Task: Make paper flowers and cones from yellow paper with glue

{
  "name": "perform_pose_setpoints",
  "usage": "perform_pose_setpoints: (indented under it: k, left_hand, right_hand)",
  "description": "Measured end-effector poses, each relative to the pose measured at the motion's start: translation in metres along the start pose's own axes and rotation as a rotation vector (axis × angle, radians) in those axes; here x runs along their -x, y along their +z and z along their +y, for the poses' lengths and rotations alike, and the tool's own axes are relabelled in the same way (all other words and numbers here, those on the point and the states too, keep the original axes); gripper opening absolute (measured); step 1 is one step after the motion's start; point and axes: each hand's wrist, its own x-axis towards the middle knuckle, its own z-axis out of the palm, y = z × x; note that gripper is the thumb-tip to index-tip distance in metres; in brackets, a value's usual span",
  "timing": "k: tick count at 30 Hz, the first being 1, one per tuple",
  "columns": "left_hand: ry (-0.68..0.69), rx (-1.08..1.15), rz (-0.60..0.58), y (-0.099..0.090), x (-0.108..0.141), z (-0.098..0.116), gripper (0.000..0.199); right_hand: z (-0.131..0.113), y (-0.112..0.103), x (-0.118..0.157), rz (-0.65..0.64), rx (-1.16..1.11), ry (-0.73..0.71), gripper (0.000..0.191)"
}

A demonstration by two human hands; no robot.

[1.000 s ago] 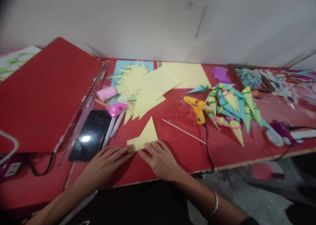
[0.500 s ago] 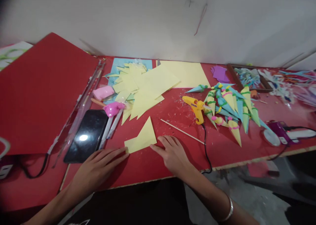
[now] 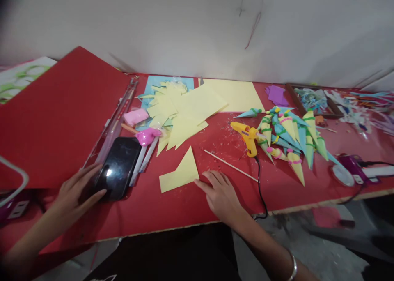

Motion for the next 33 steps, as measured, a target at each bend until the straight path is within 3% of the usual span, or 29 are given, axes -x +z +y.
perform_pose_setpoints:
  k: [8, 14, 33]
  left_hand:
    - [-0.120, 0.050, -0.092, 0.020, 0.007, -0.001, 0.057]
    - [-0.181, 0.074, -0.173, 0.017, 0.004, 0.001, 0.057]
    - [-0.179, 0.034, -0.203, 0.016, 0.005, 0.001, 0.054]
  right_hand:
    - [-0.001, -0.002, 0.001, -0.032, 0.001, 0.005, 0.053]
    - [-0.001, -0.001, 0.002, -0.047, 0.002, 0.015, 0.054]
    - [0.000, 0.002, 0.003, -0.048, -0.043, 0.027, 0.055]
